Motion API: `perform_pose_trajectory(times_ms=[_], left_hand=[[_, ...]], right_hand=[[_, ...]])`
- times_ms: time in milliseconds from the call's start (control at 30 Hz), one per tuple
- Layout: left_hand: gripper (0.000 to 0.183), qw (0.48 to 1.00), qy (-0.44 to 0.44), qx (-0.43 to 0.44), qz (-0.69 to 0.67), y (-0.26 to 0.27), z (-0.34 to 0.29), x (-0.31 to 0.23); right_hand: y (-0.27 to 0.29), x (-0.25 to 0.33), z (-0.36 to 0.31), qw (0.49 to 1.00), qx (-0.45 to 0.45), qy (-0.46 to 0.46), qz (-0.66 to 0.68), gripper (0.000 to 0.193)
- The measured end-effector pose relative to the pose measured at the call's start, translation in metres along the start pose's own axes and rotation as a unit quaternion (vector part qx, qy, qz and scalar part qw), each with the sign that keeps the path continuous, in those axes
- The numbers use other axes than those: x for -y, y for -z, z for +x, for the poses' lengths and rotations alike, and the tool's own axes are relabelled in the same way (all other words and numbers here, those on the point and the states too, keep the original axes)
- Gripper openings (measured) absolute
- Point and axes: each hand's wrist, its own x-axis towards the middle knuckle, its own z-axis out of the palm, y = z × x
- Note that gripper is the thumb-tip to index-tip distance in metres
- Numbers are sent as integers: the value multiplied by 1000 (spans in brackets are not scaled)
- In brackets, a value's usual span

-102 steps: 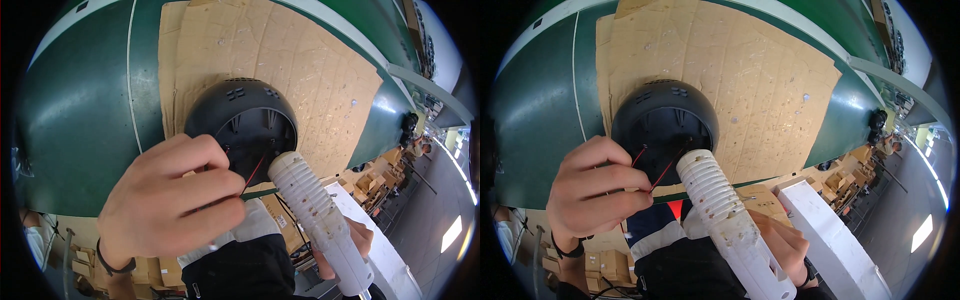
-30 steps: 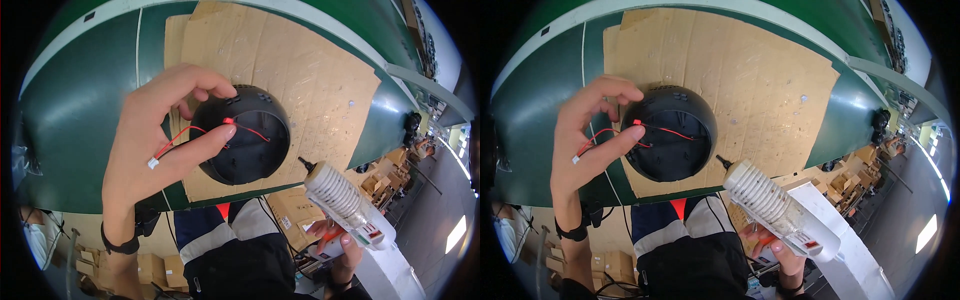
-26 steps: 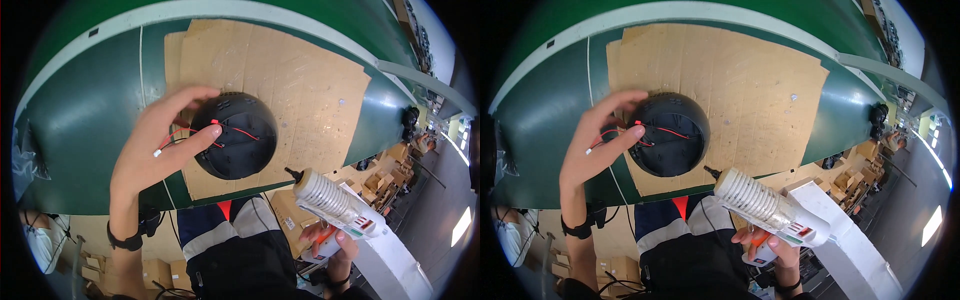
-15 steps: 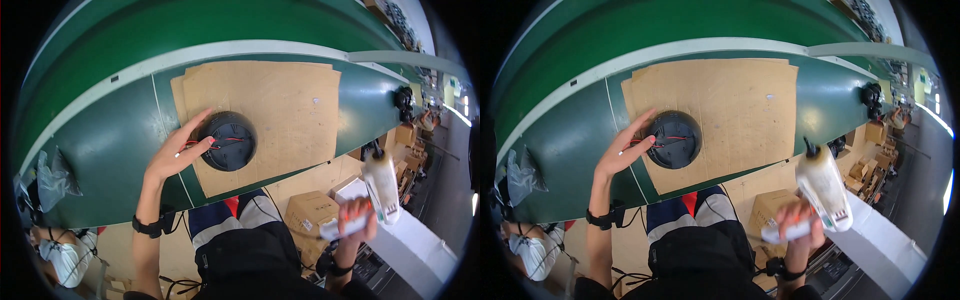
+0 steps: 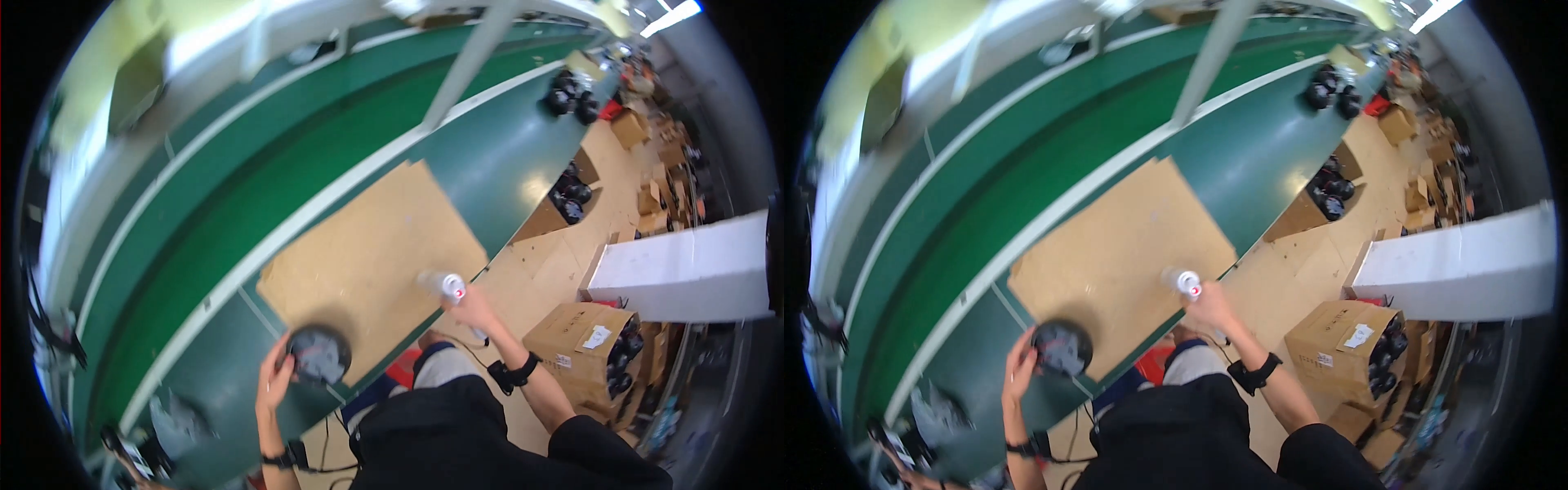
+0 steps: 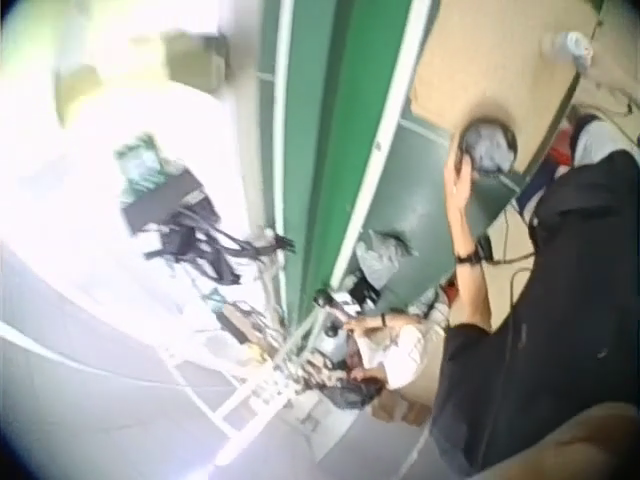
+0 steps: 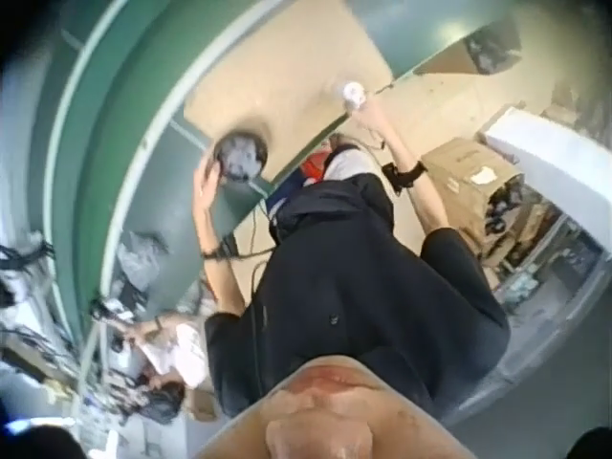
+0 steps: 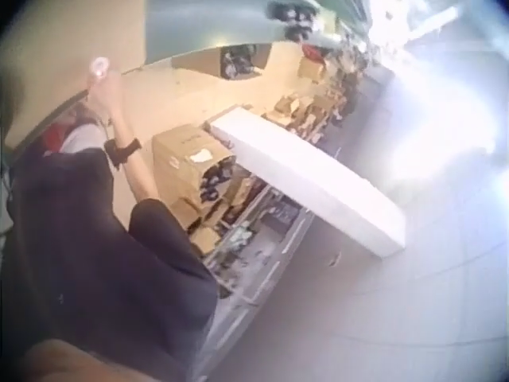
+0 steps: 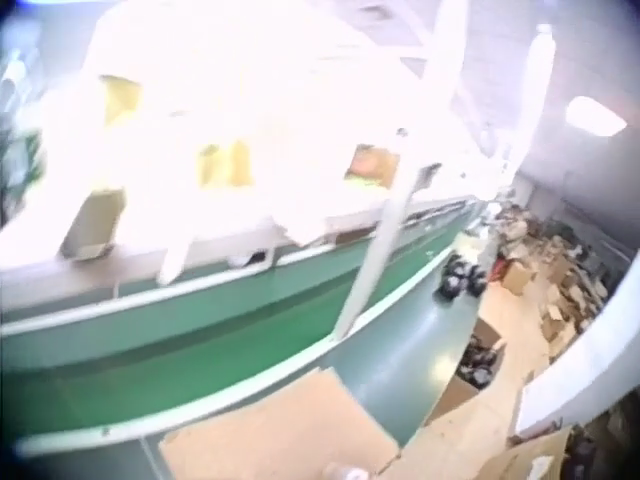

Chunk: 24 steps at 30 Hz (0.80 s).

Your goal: Apply hot glue to secure wires inside plastic housings and organize finished parts on an assembly line.

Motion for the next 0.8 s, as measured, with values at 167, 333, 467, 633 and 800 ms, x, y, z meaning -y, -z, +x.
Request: perform_pose_trajectory(times_ms=[167, 333, 467, 633, 800], left_hand=[[51, 999, 7, -34, 25, -39, 6, -20], [55, 998, 15, -25, 59, -129, 79, -53], [60, 999, 39, 30, 1, -255, 180, -84], [61, 998, -34, 33, -33, -385, 319, -97], [83, 981, -58, 67, -173, -526, 472, -182]], right_hand=[[20, -40, -4, 989, -110, 19, 93, 26], [96, -83, -8, 942, -132, -15, 308, 32], [143, -168, -7, 904, -210, -7, 372, 31], [216, -217, -45, 904, -256, -3, 342, 29], [242, -262, -78, 916, -200, -87, 335, 38]])
